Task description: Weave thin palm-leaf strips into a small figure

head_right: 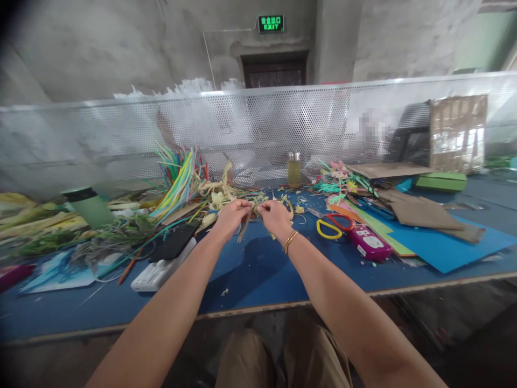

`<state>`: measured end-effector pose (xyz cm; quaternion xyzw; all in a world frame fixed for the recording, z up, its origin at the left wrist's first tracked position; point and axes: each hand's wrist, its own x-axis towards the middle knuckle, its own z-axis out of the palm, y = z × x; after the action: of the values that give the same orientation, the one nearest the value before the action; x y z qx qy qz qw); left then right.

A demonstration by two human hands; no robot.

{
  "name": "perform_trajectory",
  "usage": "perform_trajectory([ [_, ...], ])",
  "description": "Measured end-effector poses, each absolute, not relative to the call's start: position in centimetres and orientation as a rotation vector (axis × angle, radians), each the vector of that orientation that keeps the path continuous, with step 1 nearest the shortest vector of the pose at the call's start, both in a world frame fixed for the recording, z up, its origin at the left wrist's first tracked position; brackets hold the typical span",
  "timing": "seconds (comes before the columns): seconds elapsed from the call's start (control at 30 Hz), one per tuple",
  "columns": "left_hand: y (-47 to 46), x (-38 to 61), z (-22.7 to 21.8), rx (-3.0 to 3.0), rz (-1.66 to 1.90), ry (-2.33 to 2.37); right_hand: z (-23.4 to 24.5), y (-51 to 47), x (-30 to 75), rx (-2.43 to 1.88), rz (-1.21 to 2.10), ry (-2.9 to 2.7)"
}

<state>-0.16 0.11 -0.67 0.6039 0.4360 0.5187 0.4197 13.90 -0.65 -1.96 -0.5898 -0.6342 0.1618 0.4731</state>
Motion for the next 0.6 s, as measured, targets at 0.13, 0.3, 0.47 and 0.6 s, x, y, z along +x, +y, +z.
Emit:
perform_trajectory([
  [0.13,0.1,-0.1,-0.7,1.541,1.274,1.108,-2.0,-0.7,13.8,-1.415,0.397,-1.534],
  [0.3,0.2,-0.1,-0.8,1.547,1.271,1.095,-1.6,-1.2,13.7,-1.492,0.324,-1.515],
  [0.47,0.1,-0.1,-0.7,1.583,1.279,1.104,-1.1,-1.7,13.5,-1.523,0.187,-1.531],
  [0.6,-0.2,-0.2,-0.6,1.592,1.262,1.092,-1.1,-1.9,13.5,-1.483,0.193,-1.536],
])
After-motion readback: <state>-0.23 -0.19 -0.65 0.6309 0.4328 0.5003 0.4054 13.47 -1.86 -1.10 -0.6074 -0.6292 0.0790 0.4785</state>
